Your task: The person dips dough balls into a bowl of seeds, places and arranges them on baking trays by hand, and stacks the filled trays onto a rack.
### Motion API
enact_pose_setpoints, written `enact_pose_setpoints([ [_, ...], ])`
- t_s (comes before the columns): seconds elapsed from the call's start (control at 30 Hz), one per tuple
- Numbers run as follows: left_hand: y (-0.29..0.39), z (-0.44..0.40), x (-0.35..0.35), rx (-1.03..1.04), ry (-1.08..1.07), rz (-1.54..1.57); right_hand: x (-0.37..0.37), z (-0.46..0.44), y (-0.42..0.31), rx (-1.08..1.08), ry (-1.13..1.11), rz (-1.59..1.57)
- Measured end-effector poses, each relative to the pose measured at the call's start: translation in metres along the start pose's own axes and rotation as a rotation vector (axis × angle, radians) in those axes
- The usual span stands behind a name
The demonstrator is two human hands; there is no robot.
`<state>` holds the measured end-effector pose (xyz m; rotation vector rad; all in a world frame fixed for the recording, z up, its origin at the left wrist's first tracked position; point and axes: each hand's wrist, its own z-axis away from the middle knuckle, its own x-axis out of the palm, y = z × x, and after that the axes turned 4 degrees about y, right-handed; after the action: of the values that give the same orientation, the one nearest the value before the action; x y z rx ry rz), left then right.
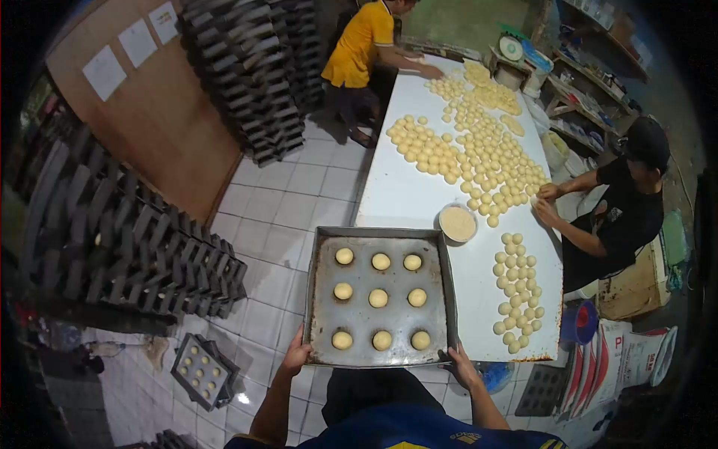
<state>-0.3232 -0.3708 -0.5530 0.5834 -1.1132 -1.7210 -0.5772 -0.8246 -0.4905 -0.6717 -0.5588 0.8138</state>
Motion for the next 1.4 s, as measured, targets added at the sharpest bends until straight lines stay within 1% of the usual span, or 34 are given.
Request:
enact_pose_setpoints([
  [0.03,0.002,0.005,0.004,0.069,0.056,-0.105,-0.010,-0.001,0.009,-0.016,-0.030,0.004],
  [0.07,0.010,0.009,0.008,0.041,0.099,-0.099,-0.023,-0.005,0.016,-0.042,-0.031,0.059],
  [0.1,0.023,0.015,0.012,0.077,0.176,-0.078,-0.034,-0.021,0.021,-0.074,-0.059,0.136],
  [0.13,0.037,0.019,0.024,0.028,0.166,-0.076,-0.056,-0.042,0.032,-0.103,-0.085,0.121],
  [0.17,0.052,0.031,0.034,-0.027,0.162,-0.058,-0.071,-0.059,0.024,-0.121,-0.117,0.116],
  [0.2,0.078,0.049,0.044,-0.042,0.206,-0.092,-0.061,-0.055,-0.009,-0.105,-0.157,0.051],
  [0.23,0.081,0.057,0.046,0.017,0.231,-0.089,-0.049,-0.032,-0.042,-0.076,-0.181,-0.013],
  [0.27,0.081,0.078,0.040,0.076,0.247,-0.107,-0.048,-0.024,-0.049,-0.093,-0.224,0.017],
  [0.3,0.099,0.095,0.059,0.088,0.261,-0.043,-0.064,-0.027,-0.058,-0.124,-0.259,0.028],
  [0.33,0.131,0.126,0.085,0.106,0.254,0.013,-0.046,-0.001,-0.098,-0.171,-0.160,0.128],
  [0.37,0.172,0.147,0.142,0.115,0.335,-0.047,-0.076,-0.019,-0.119,-0.361,-0.308,0.035],
  [0.4,0.222,0.182,0.162,0.112,0.383,-0.078,-0.069,-0.011,-0.148,-0.371,-0.340,0.052],
  [0.47,0.267,0.208,0.187,0.334,0.453,-0.117,-0.067,-0.019,-0.211,-0.463,-0.485,-0.140],
  [0.5,0.291,0.205,0.099,0.330,0.474,-0.072,0.020,-0.018,-0.233,-0.503,-0.497,-0.177],
  [0.57,0.356,0.245,0.087,0.385,0.565,-0.082,0.062,-0.010,-0.301,-0.557,-0.510,-0.125],
  [0.67,0.444,0.297,0.009,0.542,0.462,0.039,0.186,0.025,-0.395,-0.741,-0.650,-0.102],
  [0.7,0.472,0.312,-0.014,0.569,0.544,-0.066,0.222,0.048,-0.427,-0.796,-0.724,-0.070],
  [0.73,0.497,0.331,-0.052,0.571,0.602,-0.028,0.286,0.078,-0.443,-0.786,-0.692,-0.129],
  [0.77,0.524,0.349,-0.079,0.612,0.633,-0.129,0.335,0.104,-0.459,-0.780,-0.666,-0.204],
  [0.8,0.550,0.369,-0.096,0.648,0.703,-0.224,0.374,0.124,-0.475,-0.771,-0.823,-0.115],
  [0.83,0.575,0.386,-0.144,0.611,0.785,-0.322,0.417,0.138,-0.485,-0.759,-0.971,-0.018],
  [0.87,0.601,0.401,-0.190,0.559,0.797,-0.391,0.457,0.143,-0.493,-0.772,-0.971,0.018],
  [0.9,0.623,0.412,-0.257,0.640,0.867,-0.440,0.499,0.144,-0.498,-0.786,-0.974,0.046],
  [0.97,0.690,0.432,-0.351,0.499,0.764,-0.460,0.597,0.159,-0.485,-0.881,-0.923,0.042],
  [1.03,0.718,0.445,-0.419,0.462,0.756,-0.499,0.695,0.184,-0.458,-0.892,-0.902,0.047],
  [1.1,0.733,0.441,-0.489,0.509,0.768,-0.462,0.781,0.188,-0.424,-0.947,-0.896,0.088],
  [1.13,0.732,0.434,-0.551,0.534,1.059,-0.427,0.817,0.192,-0.410,-0.927,-0.918,0.119],
  [1.17,0.723,0.425,-0.619,0.586,1.087,-0.582,0.847,0.194,-0.399,-0.912,-0.936,0.136],
  [1.2,0.718,0.423,-0.591,0.430,1.203,-0.708,0.875,0.182,-0.394,-0.939,-0.941,0.153],
  [1.27,0.708,0.410,-0.634,0.399,1.171,-0.684,0.908,0.192,-0.380,-1.004,-0.874,0.159],
  [1.3,0.708,0.406,-0.664,0.410,1.036,-0.636,0.922,0.188,-0.377,-0.989,-0.909,0.195],
  [1.33,0.704,0.400,-0.686,0.474,0.954,-0.469,0.932,0.192,-0.371,-1.026,-0.887,0.181],
  [1.37,0.703,0.400,-0.728,0.428,0.961,-0.506,0.940,0.195,-0.365,-1.054,-0.866,0.179],
  [1.4,0.702,0.394,-0.723,0.451,0.915,-0.415,0.948,0.189,-0.362,-1.059,-0.877,0.221],
])
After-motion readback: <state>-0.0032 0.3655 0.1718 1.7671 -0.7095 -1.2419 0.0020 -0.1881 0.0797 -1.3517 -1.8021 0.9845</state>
